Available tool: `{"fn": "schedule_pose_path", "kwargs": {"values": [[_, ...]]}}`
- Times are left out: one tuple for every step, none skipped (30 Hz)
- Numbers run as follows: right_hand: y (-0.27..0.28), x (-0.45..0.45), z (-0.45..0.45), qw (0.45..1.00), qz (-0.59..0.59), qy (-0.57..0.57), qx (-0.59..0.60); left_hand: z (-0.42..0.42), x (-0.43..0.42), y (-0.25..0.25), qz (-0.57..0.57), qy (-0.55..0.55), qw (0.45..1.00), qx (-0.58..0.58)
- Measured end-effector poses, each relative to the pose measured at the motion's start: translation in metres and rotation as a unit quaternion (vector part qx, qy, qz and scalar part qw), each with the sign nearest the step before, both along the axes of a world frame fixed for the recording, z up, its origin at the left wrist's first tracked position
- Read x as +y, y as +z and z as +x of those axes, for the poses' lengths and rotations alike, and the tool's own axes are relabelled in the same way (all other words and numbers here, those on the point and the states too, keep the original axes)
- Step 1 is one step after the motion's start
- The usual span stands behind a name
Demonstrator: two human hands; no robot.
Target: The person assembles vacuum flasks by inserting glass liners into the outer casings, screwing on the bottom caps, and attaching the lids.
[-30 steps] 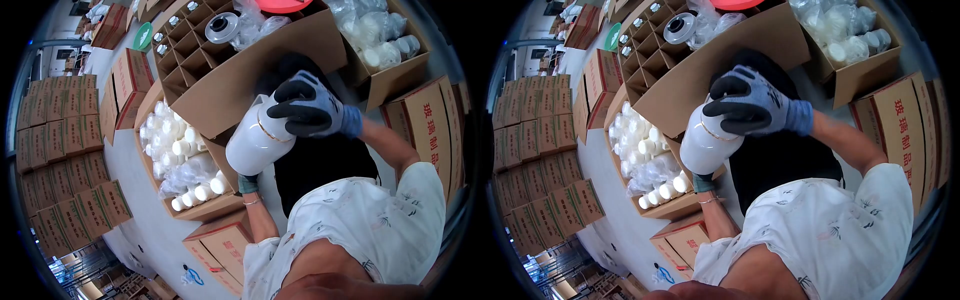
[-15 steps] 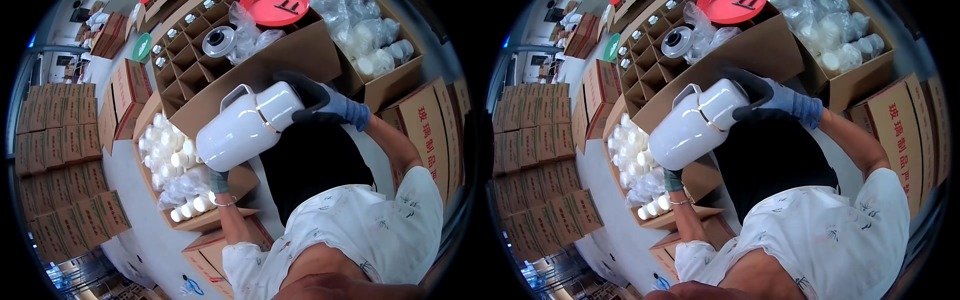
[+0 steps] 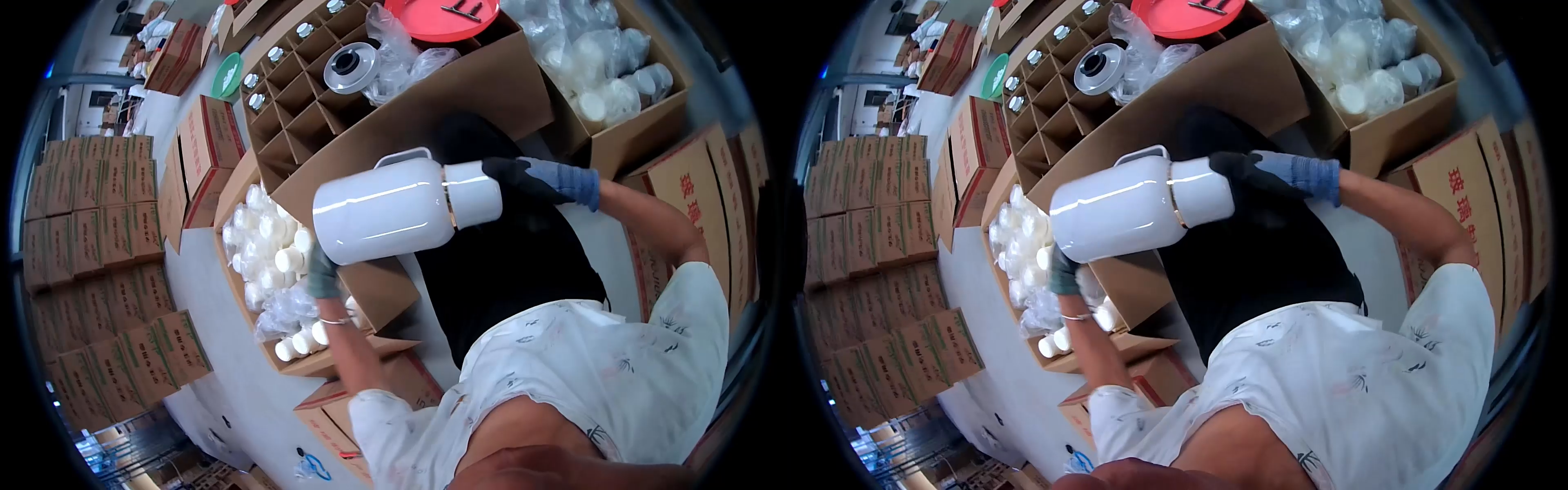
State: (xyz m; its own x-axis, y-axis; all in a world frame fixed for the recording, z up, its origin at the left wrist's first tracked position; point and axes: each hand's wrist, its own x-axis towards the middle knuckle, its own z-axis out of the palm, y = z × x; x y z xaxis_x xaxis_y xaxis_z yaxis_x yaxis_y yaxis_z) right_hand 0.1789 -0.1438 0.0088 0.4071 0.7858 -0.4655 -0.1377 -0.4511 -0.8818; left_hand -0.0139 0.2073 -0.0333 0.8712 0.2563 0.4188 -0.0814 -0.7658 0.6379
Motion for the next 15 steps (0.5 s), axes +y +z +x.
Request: {"fn": "schedule_pose_path", "kwargs": {"values": [[0.024,0.0,0.02,0.975,-0.151,0.126,-0.102,0.015,0.003,0.027,0.042,-0.064,0.997,0.017],[0.037,0.003,0.038,0.903,-0.294,0.246,-0.196,0.032,0.003,0.052,0.087,-0.129,0.987,0.038],[0.019,0.006,0.05,0.915,-0.209,0.135,-0.317,0.053,-0.001,0.071,0.141,-0.187,0.969,0.074],[0.002,0.009,0.065,0.897,-0.114,0.017,-0.427,0.078,-0.011,0.083,0.196,-0.231,0.946,0.117],[0.009,0.029,0.086,0.879,-0.04,0.021,-0.475,0.103,-0.023,0.091,0.254,-0.256,0.918,0.164],[0.022,0.06,0.11,0.853,0.036,0.021,-0.521,0.124,-0.044,0.089,0.297,-0.258,0.896,0.205],[0.022,0.097,0.13,0.845,0.012,0.028,-0.534,0.145,-0.065,0.087,0.341,-0.262,0.869,0.244],[0.014,0.138,0.148,0.837,-0.011,0.035,-0.546,0.162,-0.093,0.08,0.331,-0.263,0.843,0.332],[0.003,0.172,0.168,0.811,0.025,0.045,-0.583,0.161,-0.104,0.047,0.315,-0.288,0.856,0.293],[-0.01,0.206,0.186,0.783,0.061,0.056,-0.617,0.157,-0.119,0.022,0.249,-0.303,0.876,0.28],[-0.029,0.242,0.202,0.772,0.05,0.033,-0.632,0.159,-0.155,0.047,0.237,-0.275,0.813,0.454],[-0.05,0.273,0.217,0.762,0.039,0.011,-0.646,0.159,-0.16,0.042,0.219,-0.336,0.78,0.48],[-0.056,0.289,0.222,0.724,-0.017,0.044,-0.689,0.16,-0.156,0.049,0.209,-0.313,0.788,0.487],[-0.05,0.294,0.226,0.744,-0.048,0.1,-0.659,0.159,-0.149,0.056,0.198,-0.291,0.795,0.495],[-0.041,0.296,0.23,0.762,-0.079,0.157,-0.623,0.156,-0.129,0.058,0.119,-0.264,0.851,0.438]]}}
